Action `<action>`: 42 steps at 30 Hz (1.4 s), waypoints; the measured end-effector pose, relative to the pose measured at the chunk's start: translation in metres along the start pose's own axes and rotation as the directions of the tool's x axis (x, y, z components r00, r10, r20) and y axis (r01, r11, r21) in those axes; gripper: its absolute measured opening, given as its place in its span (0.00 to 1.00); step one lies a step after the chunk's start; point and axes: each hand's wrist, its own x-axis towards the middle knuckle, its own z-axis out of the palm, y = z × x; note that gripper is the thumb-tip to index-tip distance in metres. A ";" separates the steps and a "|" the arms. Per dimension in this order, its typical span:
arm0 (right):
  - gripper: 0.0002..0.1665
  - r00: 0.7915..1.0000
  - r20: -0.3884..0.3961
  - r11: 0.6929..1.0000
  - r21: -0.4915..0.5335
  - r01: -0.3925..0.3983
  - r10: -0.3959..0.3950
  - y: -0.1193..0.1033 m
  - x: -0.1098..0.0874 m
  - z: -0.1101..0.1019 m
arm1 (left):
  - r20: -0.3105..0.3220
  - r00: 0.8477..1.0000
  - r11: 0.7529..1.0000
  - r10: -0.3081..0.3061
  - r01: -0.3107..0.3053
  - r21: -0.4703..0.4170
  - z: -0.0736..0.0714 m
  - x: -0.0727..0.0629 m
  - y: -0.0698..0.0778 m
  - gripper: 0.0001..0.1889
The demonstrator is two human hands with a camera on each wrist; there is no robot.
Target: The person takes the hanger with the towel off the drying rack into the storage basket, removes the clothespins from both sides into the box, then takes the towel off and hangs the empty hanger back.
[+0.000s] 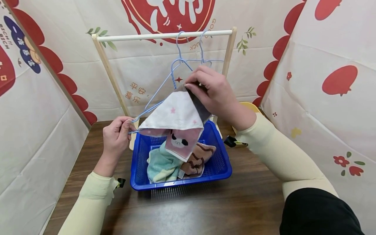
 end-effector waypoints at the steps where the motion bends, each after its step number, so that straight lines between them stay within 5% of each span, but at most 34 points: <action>1: 0.05 1.000 -0.012 1.000 0.003 0.001 0.000 0.000 0.001 -0.002 | -0.001 1.000 1.000 -0.001 0.001 0.000 0.000 0.000 0.000 0.06; 9: 0.10 0.991 -0.131 0.999 0.040 0.008 -0.003 0.002 0.006 -0.012 | -0.008 1.000 1.000 -0.007 0.007 0.006 0.000 -0.001 -0.001 0.05; 17: 0.04 0.969 -0.244 0.995 0.103 -0.019 0.044 -0.003 0.011 -0.019 | -0.003 1.000 1.000 -0.013 0.013 0.005 0.000 -0.002 -0.003 0.06; 25: 0.05 0.935 -0.352 0.983 0.182 0.037 0.030 -0.003 0.011 -0.026 | 0.002 1.000 1.000 -0.020 0.020 0.012 0.000 -0.002 -0.005 0.06; 36: 0.05 0.874 -0.461 0.922 0.385 0.045 0.150 -0.020 0.006 -0.029 | 0.000 0.999 0.999 -0.034 0.034 0.016 0.000 -0.001 -0.008 0.07; 42: 0.05 0.901 -0.416 0.921 0.387 0.054 0.122 -0.017 -0.003 -0.028 | -0.009 0.999 0.999 -0.033 0.033 0.008 0.001 0.001 -0.005 0.07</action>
